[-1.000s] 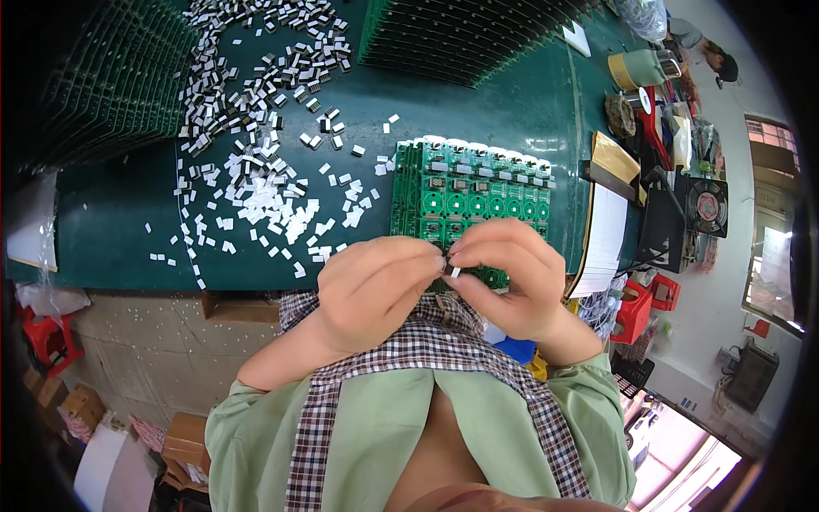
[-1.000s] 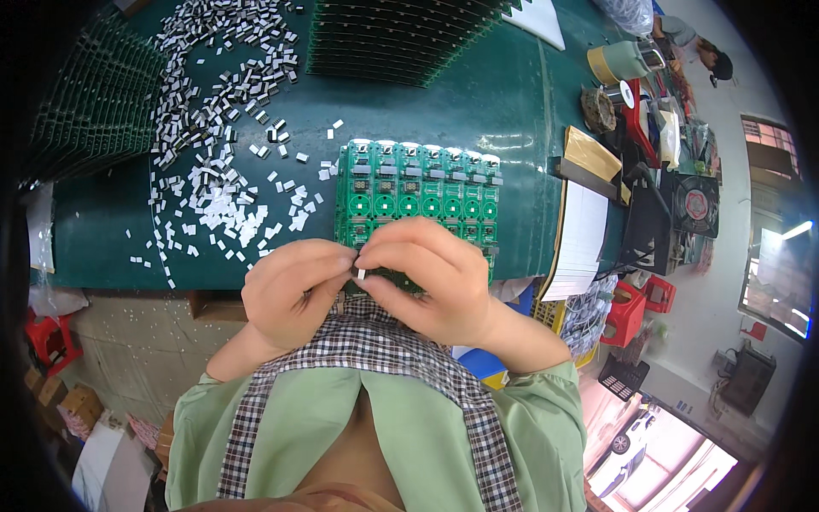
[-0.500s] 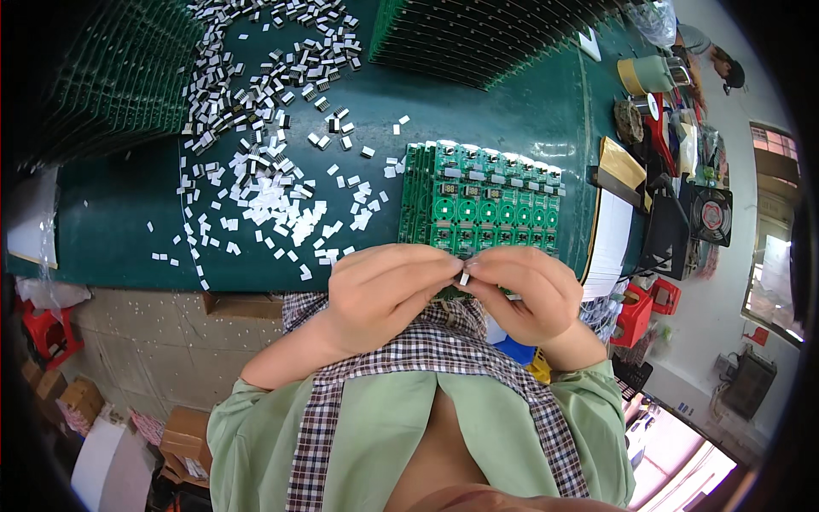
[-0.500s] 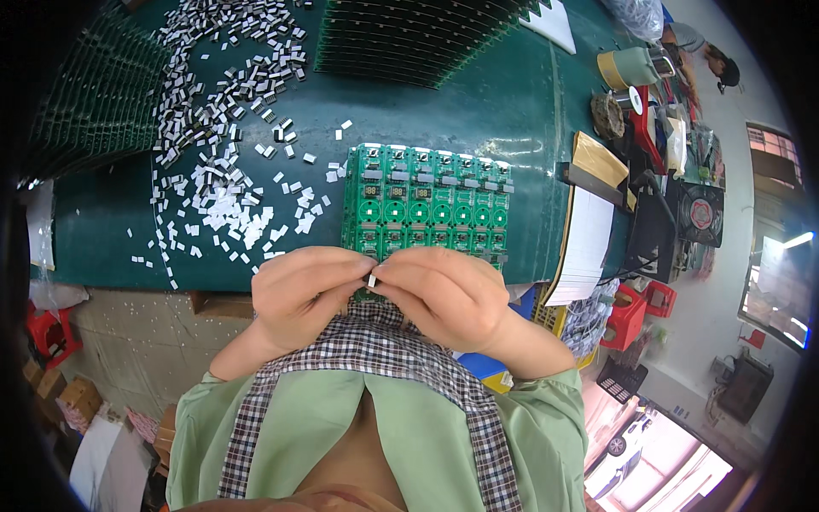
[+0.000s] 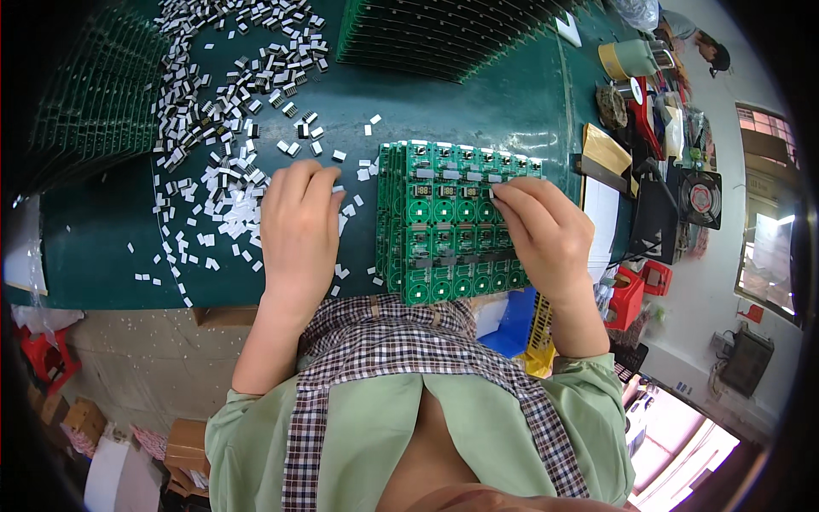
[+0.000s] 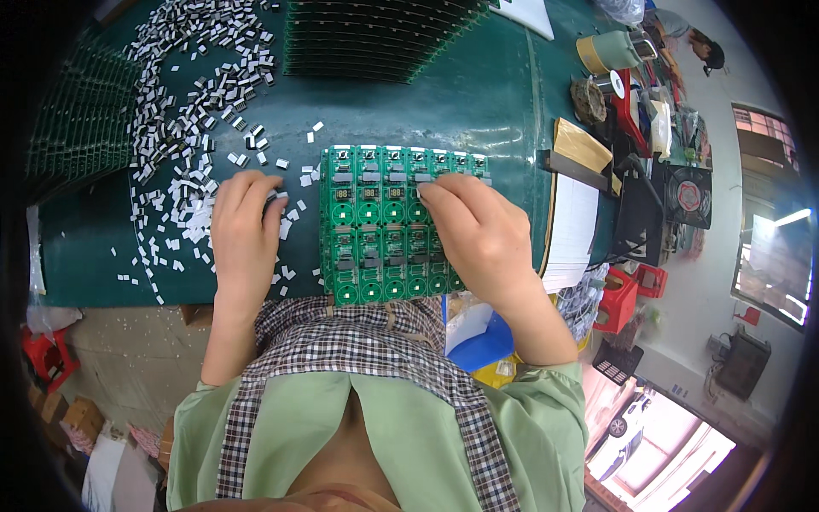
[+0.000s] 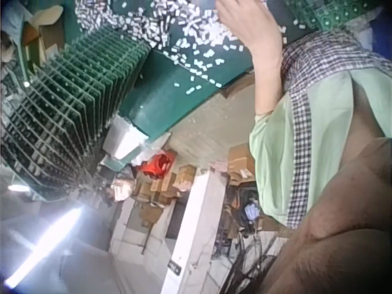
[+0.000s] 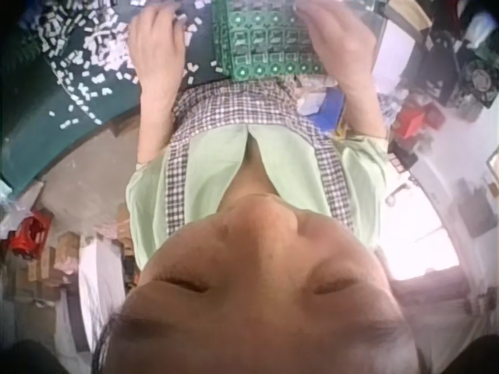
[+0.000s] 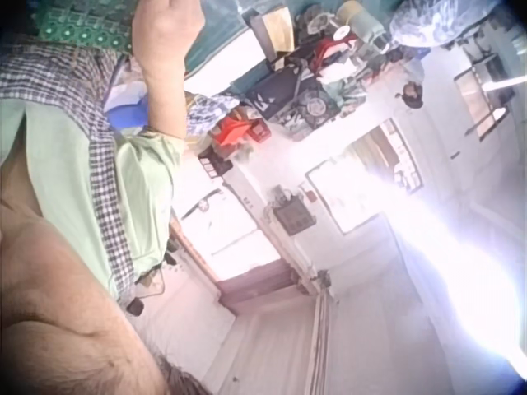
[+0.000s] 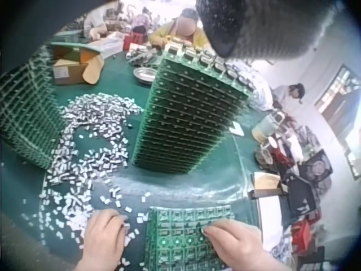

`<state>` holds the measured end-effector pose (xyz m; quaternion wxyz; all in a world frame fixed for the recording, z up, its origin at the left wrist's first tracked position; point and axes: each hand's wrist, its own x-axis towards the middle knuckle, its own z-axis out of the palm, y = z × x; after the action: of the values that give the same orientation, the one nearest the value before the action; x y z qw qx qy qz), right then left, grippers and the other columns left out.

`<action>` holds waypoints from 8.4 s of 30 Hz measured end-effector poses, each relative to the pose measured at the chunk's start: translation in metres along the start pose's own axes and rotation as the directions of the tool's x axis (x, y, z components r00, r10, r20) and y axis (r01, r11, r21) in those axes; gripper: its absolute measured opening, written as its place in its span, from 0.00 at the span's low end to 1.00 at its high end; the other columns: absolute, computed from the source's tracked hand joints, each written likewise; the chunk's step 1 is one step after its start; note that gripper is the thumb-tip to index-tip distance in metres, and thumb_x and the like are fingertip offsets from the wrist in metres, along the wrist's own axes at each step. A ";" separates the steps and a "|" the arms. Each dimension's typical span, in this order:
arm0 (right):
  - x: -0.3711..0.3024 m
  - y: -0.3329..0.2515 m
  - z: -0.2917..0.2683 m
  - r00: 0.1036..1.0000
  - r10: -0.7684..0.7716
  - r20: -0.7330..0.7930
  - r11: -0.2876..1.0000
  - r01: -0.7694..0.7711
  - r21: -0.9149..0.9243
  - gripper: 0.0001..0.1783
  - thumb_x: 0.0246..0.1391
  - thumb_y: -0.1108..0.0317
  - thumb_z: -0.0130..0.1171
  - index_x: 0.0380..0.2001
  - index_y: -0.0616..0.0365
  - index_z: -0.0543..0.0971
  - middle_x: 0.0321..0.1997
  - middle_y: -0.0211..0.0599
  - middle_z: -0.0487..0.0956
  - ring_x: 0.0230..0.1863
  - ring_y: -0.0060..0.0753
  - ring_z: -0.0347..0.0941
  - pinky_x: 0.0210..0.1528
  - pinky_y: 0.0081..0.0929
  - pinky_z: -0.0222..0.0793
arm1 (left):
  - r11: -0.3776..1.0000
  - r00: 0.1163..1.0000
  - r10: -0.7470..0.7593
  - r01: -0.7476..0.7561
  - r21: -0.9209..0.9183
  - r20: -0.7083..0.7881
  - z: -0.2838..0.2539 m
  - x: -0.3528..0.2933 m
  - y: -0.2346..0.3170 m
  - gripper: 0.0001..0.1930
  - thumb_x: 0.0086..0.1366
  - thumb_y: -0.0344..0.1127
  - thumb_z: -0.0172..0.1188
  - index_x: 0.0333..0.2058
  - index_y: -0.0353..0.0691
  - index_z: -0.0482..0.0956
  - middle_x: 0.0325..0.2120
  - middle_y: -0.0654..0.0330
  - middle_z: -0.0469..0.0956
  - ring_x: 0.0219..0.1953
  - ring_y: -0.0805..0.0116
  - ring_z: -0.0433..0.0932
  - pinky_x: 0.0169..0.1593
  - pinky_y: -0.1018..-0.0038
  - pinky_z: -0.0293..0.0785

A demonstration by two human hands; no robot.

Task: The person assembles printed circuit boards by peeling backing off small electronic components, inserting them into slots on the circuit boards by hand, and stacking the completed boards onto a pile.

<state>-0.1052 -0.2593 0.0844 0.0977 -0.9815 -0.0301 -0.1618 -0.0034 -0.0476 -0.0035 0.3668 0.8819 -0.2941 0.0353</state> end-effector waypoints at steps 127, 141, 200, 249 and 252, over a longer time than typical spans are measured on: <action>-0.031 -0.042 0.000 0.996 0.016 -0.093 0.799 0.043 0.600 0.12 0.36 0.77 0.69 0.29 0.60 0.80 0.30 0.36 0.79 0.30 0.31 0.77 0.27 0.23 0.74 | 0.683 0.981 0.190 -0.154 -0.714 -0.030 -0.018 -0.035 0.061 0.09 0.47 0.18 0.64 0.30 0.30 0.78 0.30 0.52 0.79 0.33 0.64 0.79 0.35 0.76 0.75; -0.022 -0.029 -0.006 0.980 -0.117 0.161 0.541 -0.074 0.838 0.13 0.36 0.78 0.67 0.29 0.61 0.78 0.32 0.38 0.78 0.30 0.32 0.77 0.29 0.23 0.73 | 0.634 0.953 0.303 -0.201 -0.747 0.000 -0.013 -0.033 0.062 0.09 0.48 0.21 0.64 0.30 0.34 0.75 0.28 0.55 0.76 0.29 0.60 0.77 0.32 0.71 0.73; -0.023 -0.028 -0.009 0.983 -0.115 -0.144 0.829 0.175 0.532 0.12 0.36 0.75 0.68 0.29 0.60 0.79 0.30 0.37 0.79 0.28 0.32 0.77 0.28 0.23 0.74 | 0.683 0.979 0.186 -0.065 -0.728 0.087 -0.027 -0.025 0.066 0.08 0.49 0.25 0.66 0.30 0.34 0.80 0.27 0.55 0.79 0.30 0.61 0.78 0.34 0.73 0.73; -0.018 -0.027 -0.019 0.955 -0.215 -0.205 0.887 0.279 0.367 0.19 0.32 0.74 0.69 0.34 0.63 0.79 0.32 0.40 0.78 0.30 0.35 0.77 0.29 0.26 0.75 | 0.343 0.928 0.044 0.335 -0.878 0.371 -0.037 -0.016 0.067 0.08 0.53 0.18 0.61 0.34 0.27 0.78 0.34 0.54 0.78 0.36 0.72 0.78 0.40 0.79 0.77; -0.023 -0.035 -0.006 0.963 -0.204 -0.174 0.841 0.264 0.472 0.17 0.32 0.76 0.68 0.32 0.62 0.80 0.31 0.39 0.78 0.30 0.34 0.77 0.28 0.25 0.75 | 0.214 0.907 -0.062 0.419 -0.882 0.416 -0.034 -0.023 0.075 0.07 0.53 0.19 0.62 0.33 0.29 0.78 0.34 0.55 0.78 0.34 0.71 0.79 0.39 0.79 0.77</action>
<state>-0.1321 -0.2265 0.0893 0.3245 -0.9021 -0.1841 -0.2167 -0.0581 -0.0554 0.0614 0.7781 0.5036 -0.1619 -0.3388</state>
